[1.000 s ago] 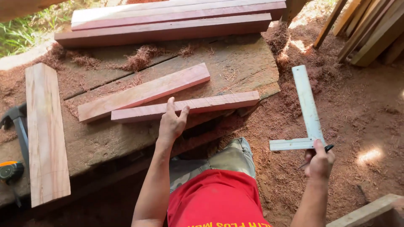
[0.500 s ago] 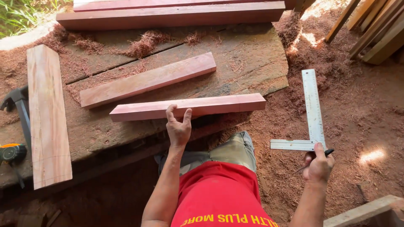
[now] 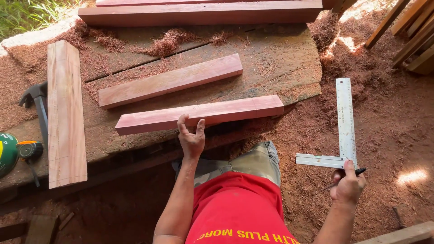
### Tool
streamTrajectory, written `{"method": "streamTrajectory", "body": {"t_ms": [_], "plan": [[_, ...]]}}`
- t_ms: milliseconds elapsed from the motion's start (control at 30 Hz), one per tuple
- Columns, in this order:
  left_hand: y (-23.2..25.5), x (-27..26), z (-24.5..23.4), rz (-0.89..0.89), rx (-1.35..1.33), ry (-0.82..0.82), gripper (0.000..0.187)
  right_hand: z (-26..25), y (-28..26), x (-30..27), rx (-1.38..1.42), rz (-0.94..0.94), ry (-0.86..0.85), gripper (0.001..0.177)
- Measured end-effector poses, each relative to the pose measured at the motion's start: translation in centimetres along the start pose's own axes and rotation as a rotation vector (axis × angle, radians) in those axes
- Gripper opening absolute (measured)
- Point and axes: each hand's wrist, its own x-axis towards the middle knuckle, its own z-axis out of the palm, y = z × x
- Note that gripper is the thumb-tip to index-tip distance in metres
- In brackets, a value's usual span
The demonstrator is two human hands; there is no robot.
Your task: The person uses a metal L-square ruler and a black marker to draw straight lines on several rectangular wooden planks. They repeatedly position the ruler on the wood, mark the surface, and then reposition the ruler to continue the process on different pieces.
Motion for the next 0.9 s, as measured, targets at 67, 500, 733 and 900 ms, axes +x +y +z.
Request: {"method": "streamTrajectory", "body": {"t_ms": [67, 500, 733, 900], "plan": [[1.5, 0.3, -0.3, 0.034, 0.025, -0.003, 0.05, -0.3, 0.2, 0.0, 0.013, -0.007, -0.008, 0.019], [-1.1, -4.1, 0.9, -0.042, -0.044, -0.039, 0.062, 2.5, 0.4, -2.3, 0.05, -0.009, -0.105, 0.02], [-6.2, -7.6, 3.8, 0.017, -0.164, 0.099, 0.068, 4.5, -0.6, -3.4, 0.131, -0.167, -0.238, 0.013], [-4.2, -5.7, 3.8, -0.027, -0.125, 0.068, 0.065, 6.7, -1.3, -4.2, 0.235, -0.068, -0.283, 0.014]]}}
